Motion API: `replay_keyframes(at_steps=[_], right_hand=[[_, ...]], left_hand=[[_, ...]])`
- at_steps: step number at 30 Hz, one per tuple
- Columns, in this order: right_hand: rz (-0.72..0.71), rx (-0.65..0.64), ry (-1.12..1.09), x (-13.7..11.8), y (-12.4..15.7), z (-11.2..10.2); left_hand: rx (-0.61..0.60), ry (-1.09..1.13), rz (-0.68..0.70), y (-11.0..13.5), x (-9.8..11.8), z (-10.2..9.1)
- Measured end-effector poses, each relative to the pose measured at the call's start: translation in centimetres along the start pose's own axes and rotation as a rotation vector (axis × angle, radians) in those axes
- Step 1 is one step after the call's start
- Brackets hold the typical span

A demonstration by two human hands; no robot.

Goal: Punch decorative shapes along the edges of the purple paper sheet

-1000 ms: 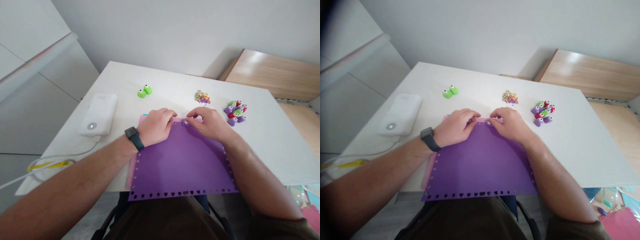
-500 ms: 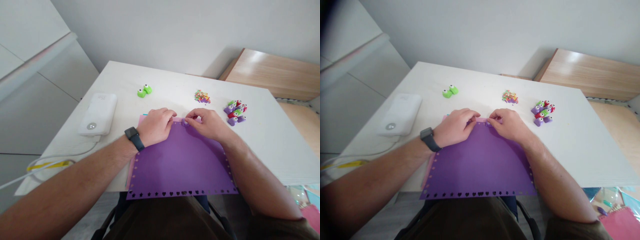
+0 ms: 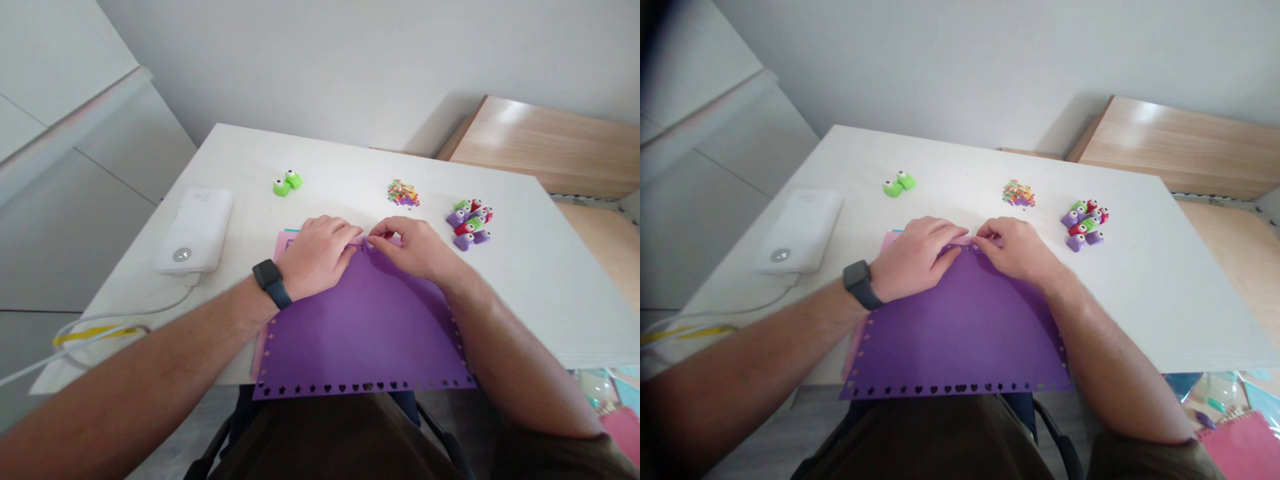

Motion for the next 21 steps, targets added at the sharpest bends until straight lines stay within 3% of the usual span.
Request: replay_keyframes(at_steps=[21], right_hand=[[0.020,-0.023,0.017,-0.2,0.1,0.1]], left_hand=[[-0.020,-0.003,-0.060,-0.1,-1.5,0.8]])
Point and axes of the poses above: each hand's wrist, its own y-axis away from the middle knuckle, its own z-axis out of the palm, x = y × z, the point moved 10 cm from there along -y, towards the middle knuckle, and after that the axes turned 2 degrees about -y, right-handed, at the moved point
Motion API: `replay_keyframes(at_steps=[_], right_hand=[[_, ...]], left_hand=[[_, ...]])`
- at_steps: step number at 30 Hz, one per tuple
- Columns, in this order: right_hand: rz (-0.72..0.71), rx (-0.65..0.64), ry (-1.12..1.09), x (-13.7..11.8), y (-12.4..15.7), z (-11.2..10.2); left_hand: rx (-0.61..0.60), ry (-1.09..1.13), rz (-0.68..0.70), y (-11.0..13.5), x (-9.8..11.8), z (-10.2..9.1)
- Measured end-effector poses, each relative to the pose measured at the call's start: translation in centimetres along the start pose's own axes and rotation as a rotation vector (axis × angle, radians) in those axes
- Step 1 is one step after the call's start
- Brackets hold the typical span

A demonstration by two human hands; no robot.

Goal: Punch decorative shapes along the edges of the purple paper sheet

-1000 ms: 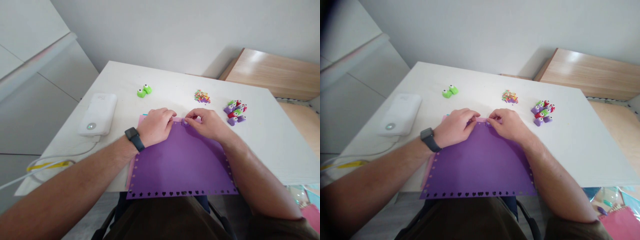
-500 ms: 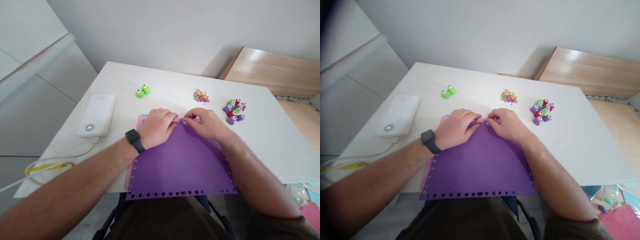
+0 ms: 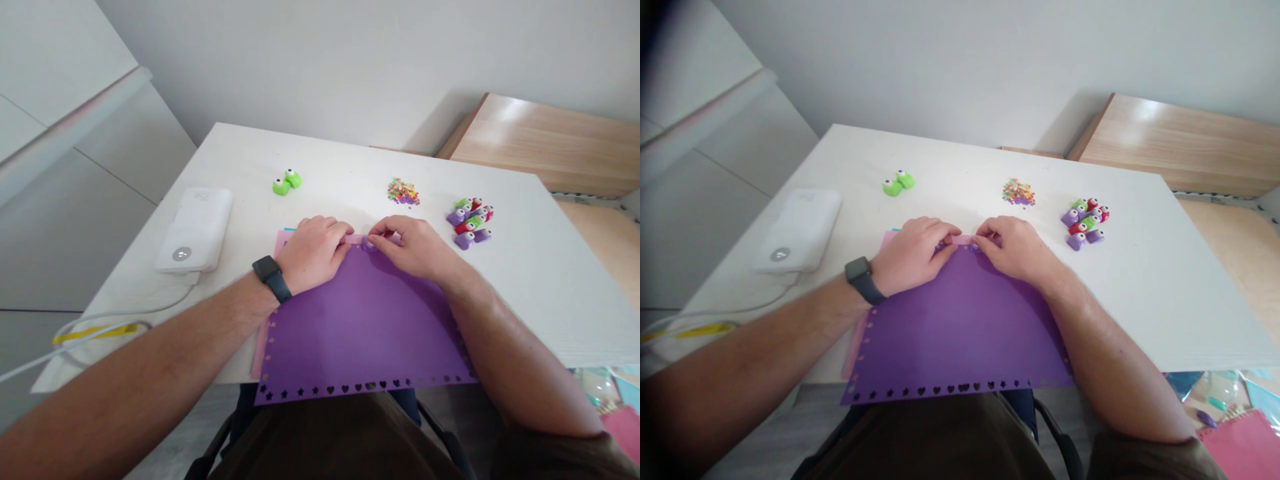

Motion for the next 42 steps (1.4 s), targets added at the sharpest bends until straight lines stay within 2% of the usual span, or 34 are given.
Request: replay_keyframes(at_steps=[42], right_hand=[[-0.008,-0.011,0.003,-0.14,-0.03,0.34]], left_hand=[[0.012,0.002,-0.033,-0.29,-0.27,0.47]])
Point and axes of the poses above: each hand's wrist, its own y-axis away from the middle knuckle, its own z-axis out of the palm, x = y × z, the point moved 10 cm from there along -y, towards the middle knuckle, and after that the axes turned 2 degrees about -y, right-handed, at the moved point
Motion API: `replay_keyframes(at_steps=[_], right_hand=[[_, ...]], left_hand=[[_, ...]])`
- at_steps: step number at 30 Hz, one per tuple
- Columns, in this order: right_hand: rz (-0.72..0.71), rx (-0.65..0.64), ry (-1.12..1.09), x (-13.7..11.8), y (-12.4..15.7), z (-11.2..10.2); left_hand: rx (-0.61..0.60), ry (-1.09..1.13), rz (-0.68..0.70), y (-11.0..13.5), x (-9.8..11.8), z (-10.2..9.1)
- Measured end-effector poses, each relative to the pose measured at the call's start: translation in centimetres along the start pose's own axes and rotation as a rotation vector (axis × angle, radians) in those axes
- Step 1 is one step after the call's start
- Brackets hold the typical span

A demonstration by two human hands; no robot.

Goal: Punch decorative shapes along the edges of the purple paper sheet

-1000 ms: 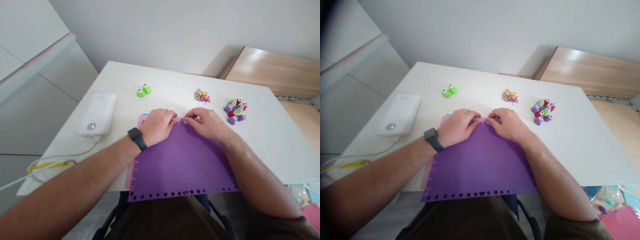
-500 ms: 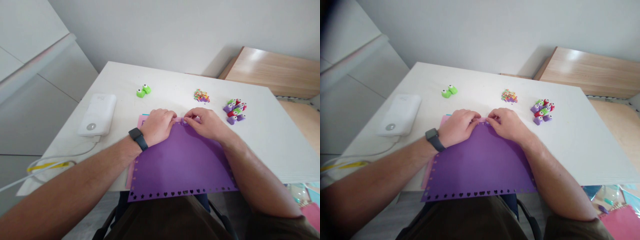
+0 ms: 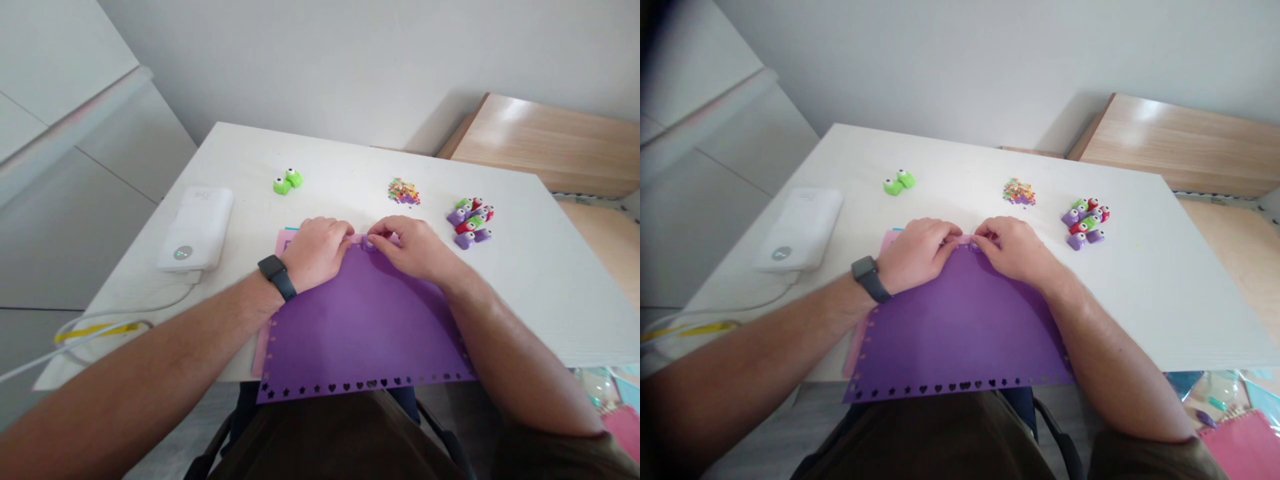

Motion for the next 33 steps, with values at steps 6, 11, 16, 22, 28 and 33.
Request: replay_keyframes(at_steps=[6,11,16,22,28,33], right_hand=[[0.000,0.002,-0.003,0.0,0.0,0.0],[0.010,0.009,-0.018,0.0,0.0,0.0],[0.026,0.012,0.019,0.3,-0.1,0.0],[0.062,0.029,0.019,0.8,-0.2,0.0],[0.075,0.009,-0.021,1.1,-0.4,0.2],[0.066,-0.005,-0.107,1.5,-0.5,0.4]], left_hand=[[0.029,0.002,0.002,0.1,-0.1,-0.2],[0.097,0.030,0.037,0.3,0.8,-1.3],[0.061,0.052,0.156,0.4,2.5,-1.4],[0.002,0.047,0.206,0.5,3.1,-1.1],[-0.035,0.019,0.218,0.4,3.3,-0.8],[-0.048,-0.013,0.211,0.2,3.5,-0.5]])
Point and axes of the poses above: each hand's wrist, its own y-axis away from the middle knuckle, its own z-axis out of the palm, x = y × z, the point moved 10 cm from there along -y, towards the middle knuckle, and after that the axes turned 2 degrees about -y, right-handed, at the moved point
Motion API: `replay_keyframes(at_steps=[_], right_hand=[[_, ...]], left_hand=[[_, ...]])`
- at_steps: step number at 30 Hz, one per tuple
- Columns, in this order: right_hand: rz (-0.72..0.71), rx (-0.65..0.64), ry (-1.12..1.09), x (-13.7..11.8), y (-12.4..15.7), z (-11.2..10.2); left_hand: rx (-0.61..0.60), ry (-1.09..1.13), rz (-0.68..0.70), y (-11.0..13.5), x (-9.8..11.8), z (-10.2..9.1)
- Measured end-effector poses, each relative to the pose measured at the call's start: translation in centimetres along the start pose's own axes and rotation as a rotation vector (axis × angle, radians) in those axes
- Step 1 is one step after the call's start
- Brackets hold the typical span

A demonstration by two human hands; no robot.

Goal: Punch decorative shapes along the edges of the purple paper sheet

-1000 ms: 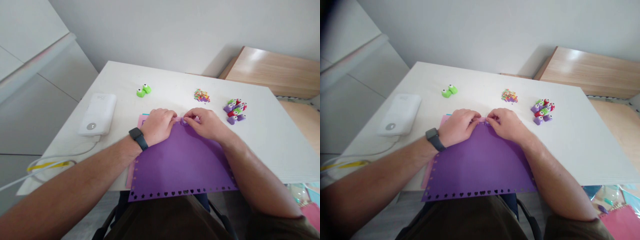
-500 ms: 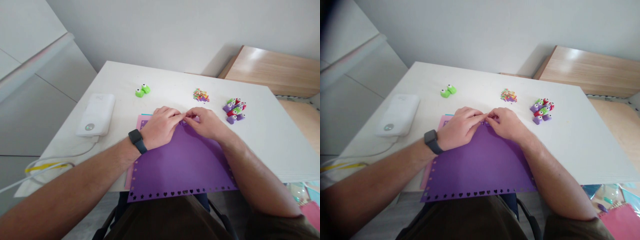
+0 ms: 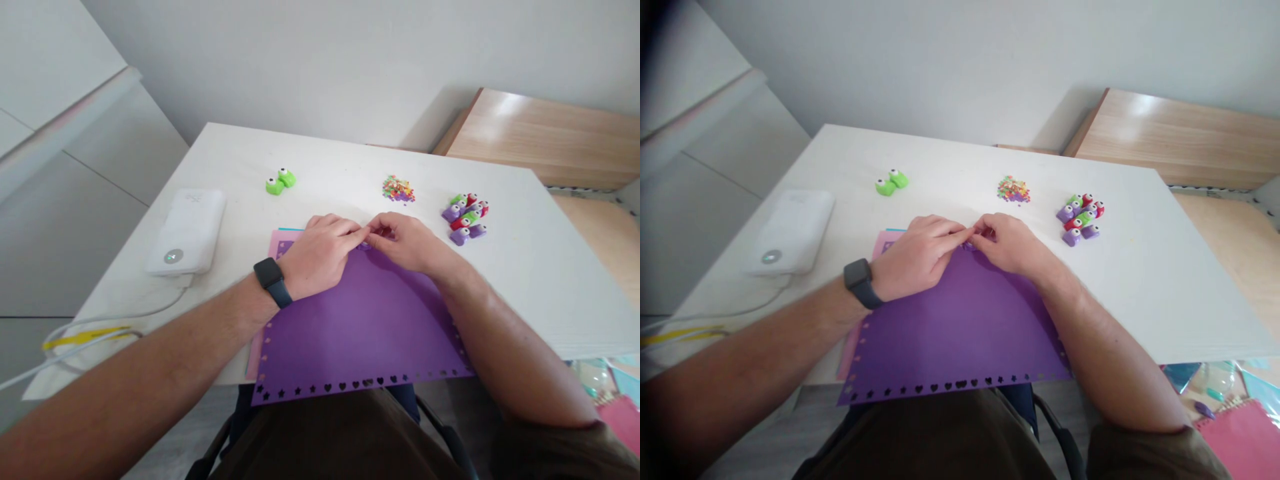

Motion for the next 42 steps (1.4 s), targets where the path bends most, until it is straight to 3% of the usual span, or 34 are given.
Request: replay_keyframes(at_steps=[27,33,42], right_hand=[[-0.026,-0.001,0.052,-0.4,-0.4,0.5],[-0.005,-0.010,-0.014,-0.1,-0.2,0.3],[-0.109,0.004,0.037,-1.4,0.3,0.2]], left_hand=[[-0.017,-0.152,0.053,-0.3,1.1,-0.1],[0.005,-0.079,0.016,-0.1,0.3,-0.2],[0.030,-0.113,-0.090,0.8,-2.1,-0.4]])
Point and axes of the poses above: each hand's wrist, its own y-axis away from the middle knuckle, its own z-axis out of the palm, x = y × z, the point moved 10 cm from there along -y, towards the middle knuckle, and after that the axes turned 2 degrees about -y, right-handed, at the moved point
